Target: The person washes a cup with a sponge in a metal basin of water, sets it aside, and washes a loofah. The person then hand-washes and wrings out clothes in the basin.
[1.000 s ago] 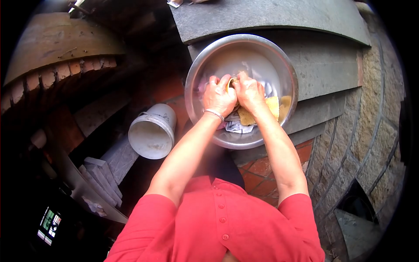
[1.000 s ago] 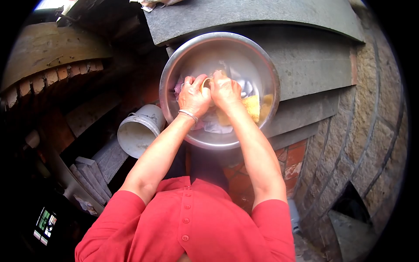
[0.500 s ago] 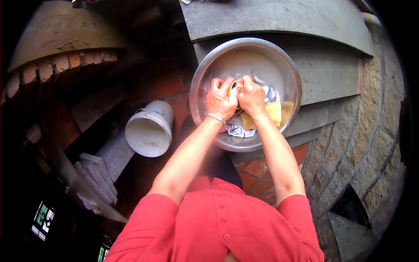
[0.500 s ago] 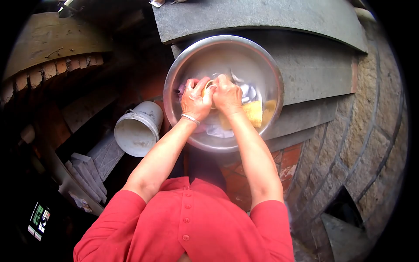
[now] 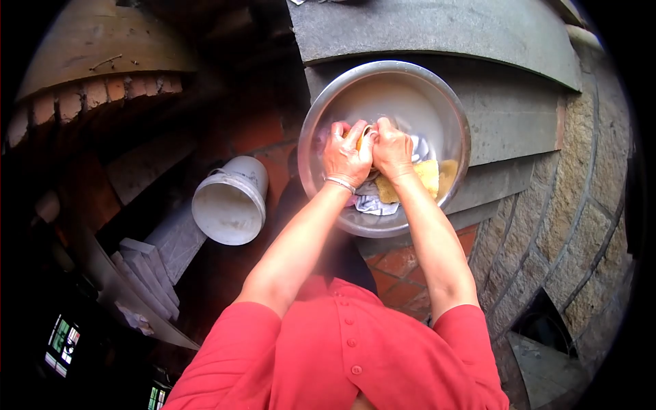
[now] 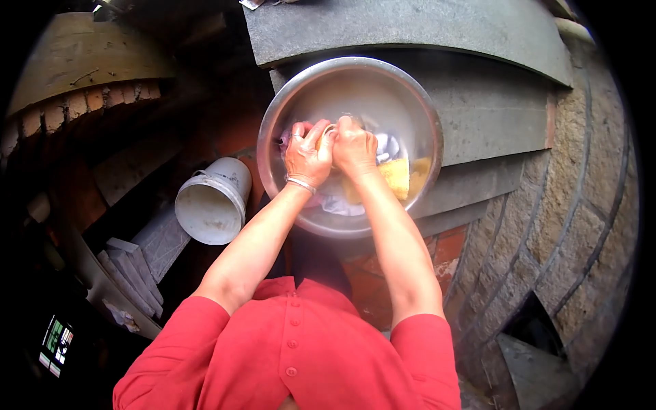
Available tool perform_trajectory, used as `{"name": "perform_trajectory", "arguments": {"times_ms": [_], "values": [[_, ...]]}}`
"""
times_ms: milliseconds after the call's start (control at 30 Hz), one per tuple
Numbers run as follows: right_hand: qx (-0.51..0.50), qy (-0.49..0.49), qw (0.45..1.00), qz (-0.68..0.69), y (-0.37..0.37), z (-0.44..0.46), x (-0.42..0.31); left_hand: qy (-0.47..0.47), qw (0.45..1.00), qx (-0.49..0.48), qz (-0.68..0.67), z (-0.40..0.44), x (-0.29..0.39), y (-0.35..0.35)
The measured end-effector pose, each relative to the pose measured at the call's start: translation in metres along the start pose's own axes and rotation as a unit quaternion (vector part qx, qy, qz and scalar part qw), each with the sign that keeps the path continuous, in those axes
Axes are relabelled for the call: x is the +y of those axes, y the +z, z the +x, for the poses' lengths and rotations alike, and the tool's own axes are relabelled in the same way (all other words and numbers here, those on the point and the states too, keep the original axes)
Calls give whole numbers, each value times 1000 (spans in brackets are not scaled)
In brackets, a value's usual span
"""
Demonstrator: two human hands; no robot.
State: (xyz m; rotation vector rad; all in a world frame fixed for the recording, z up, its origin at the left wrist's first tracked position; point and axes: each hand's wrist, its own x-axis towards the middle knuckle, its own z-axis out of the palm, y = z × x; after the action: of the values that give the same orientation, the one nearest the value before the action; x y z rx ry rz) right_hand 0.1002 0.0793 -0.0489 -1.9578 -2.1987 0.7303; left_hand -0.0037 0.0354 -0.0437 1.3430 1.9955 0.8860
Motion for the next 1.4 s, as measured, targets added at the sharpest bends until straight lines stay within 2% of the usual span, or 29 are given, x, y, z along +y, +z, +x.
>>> {"name": "perform_trajectory", "arguments": {"times_ms": [167, 267, 300, 333, 400, 433, 500, 567, 600, 633, 667, 733, 767, 833, 867, 900, 933, 967, 1000, 1033, 1067, 1100, 1133, 1200, 1233, 1333, 1400], "values": [[-153, 161, 975, -10, -20, 2, -4, 15, 1000, 16, 0, -1, 1, 3], [-267, 165, 949, -36, -23, 4, 16, -4, 1000, -2, -11, -2, -2, 3], [-286, 188, 938, -55, -47, 3, 4, -25, 1000, -6, -12, -1, -1, 0], [-274, 175, 942, -84, -54, 0, 15, -33, 999, -5, -25, -1, -3, -2], [-170, 164, 968, -86, -63, -11, 33, -44, 997, -2, -55, 2, -7, 0], [-65, 79, 988, -115, -63, -17, 35, -50, 996, -13, -74, 3, -9, -1], [147, -89, 971, -165, -66, -29, 37, -90, 986, -8, -140, 3, -6, -2], [81, 16, 993, 78, -72, -37, 16, -121, 976, -24, -178, 5, -2, -7], [46, 69, 976, 200, -72, -40, 7, -114, 970, -19, -216, 5, -5, -6], [-52, 200, 905, 372, -52, -44, 9, -107, 961, -17, -254, 3, -8, -2], [-74, 175, 906, 378, -46, -49, 16, -99, 951, -13, -293, 2, -11, 2], [-89, 152, 894, 412, -41, -48, 14, -171, 941, -53, -287, -6, 1, 0], [-84, 157, 881, 438, -31, -46, 16, -141, 951, -35, -274, -10, -3, 6], [-73, 169, 853, 488, -25, -47, 9, -106, 982, -100, -123, -1, -3, -1], [-89, 139, 910, 381, -32, -49, -1, -86, 986, -131, -48, 6, -2, -5], [-76, 126, 937, 317, -30, -51, -6, -17, 990, -130, 43, 13, 3, -10], [-64, 112, 959, 252, -28, -53, -9, 22, 987, -144, 66, 20, 8, -14], [-42, 101, 958, 264, -28, -51, -11, 18, 992, -113, 60, 21, 10, -13], [-43, 146, 923, 354, -33, -49, -17, 14, 995, -81, 56, 22, 13, -13], [-43, 191, 876, 440, -40, -47, -25, -82, 993, -85, -4, 20, 18, -13], [-23, 196, 864, 464, -36, -45, -24, -177, 978, -87, -64, 19, 23, -13], [-3, 201, 850, 487, -31, -43, -22, -182, 975, -62, -114, 9, 11, 1], [17, 204, 836, 509, -27, -41, -21, -204, 973, -36, -106, 2, 13, 9], [76, 149, 880, 444, -9, -35, -6, -307, 922, -90, -216, -11, 17, 13], [81, 148, 897, 409, -6, -31, -2, -326, 903, -94, -264, -12, 15, 16], [82, 140, 960, 230, -14, -21, -9, -370, 884, -176, -226, -7, 24, -14], [131, 95, 971, 175, -10, -10, -12, -312, 918, -163, -181, -11, 12, -22]]}}
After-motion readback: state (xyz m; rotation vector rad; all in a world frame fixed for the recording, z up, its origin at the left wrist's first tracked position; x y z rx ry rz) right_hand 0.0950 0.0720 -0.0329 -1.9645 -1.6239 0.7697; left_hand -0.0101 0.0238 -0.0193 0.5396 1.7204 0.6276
